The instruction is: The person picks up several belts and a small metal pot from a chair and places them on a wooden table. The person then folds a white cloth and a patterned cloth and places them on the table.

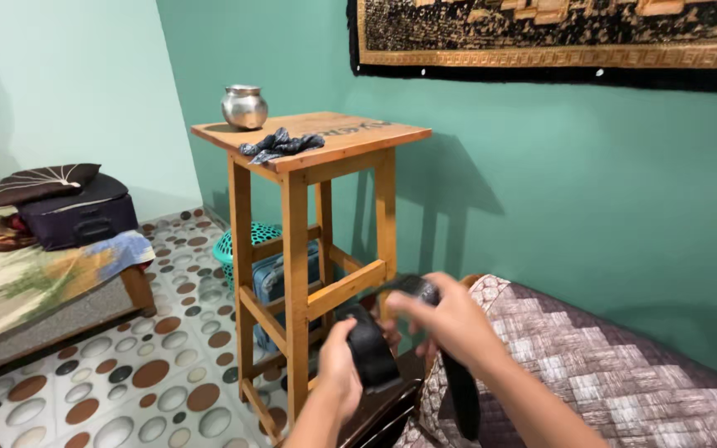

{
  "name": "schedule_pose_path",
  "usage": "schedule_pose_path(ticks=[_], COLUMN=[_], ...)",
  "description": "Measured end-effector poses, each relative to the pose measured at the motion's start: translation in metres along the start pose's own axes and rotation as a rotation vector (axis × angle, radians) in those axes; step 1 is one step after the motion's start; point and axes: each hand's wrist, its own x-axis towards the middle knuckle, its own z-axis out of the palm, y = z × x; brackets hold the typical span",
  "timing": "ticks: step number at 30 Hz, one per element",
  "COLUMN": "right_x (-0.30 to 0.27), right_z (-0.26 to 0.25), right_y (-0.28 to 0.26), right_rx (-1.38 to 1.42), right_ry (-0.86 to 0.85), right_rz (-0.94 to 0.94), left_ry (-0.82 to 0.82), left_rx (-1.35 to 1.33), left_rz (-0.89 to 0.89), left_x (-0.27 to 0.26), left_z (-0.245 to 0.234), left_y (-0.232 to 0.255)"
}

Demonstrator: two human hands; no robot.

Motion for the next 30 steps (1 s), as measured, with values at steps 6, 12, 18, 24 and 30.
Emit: schedule_pose_path(ticks=[6, 12, 18, 24, 30], right_x=[-0.010, 0.000, 0.029, 0.050, 0.031], right_z=[0.024, 0.030, 0.002, -0.025, 0.009], right_y=[0.008, 0.036, 0.120, 0.103, 0.084], right_rx=[0.222, 0.221, -0.060, 0.200, 0.213], right_ry=[-0.290, -0.567, -0.915, -0.464, -0.657], right_rz=[-0.094, -0.054, -0.073, 0.361, 0.742], left_ry=[-0.103, -0.327, -0.344, -0.246, -0.233], left_rx=[-0.043, -0.427, -0.457, -0.133, -0.269], left_rz=[-0.146, -0.099, 0.009, -0.049, 0.251], left_x=[-0.016, -0.004, 0.007, -0.018, -0.018], left_z=[0.046, 0.044, 0.005, 0.008, 0.025], left_y=[0.042, 0.060, 0.100, 0.108, 0.093])
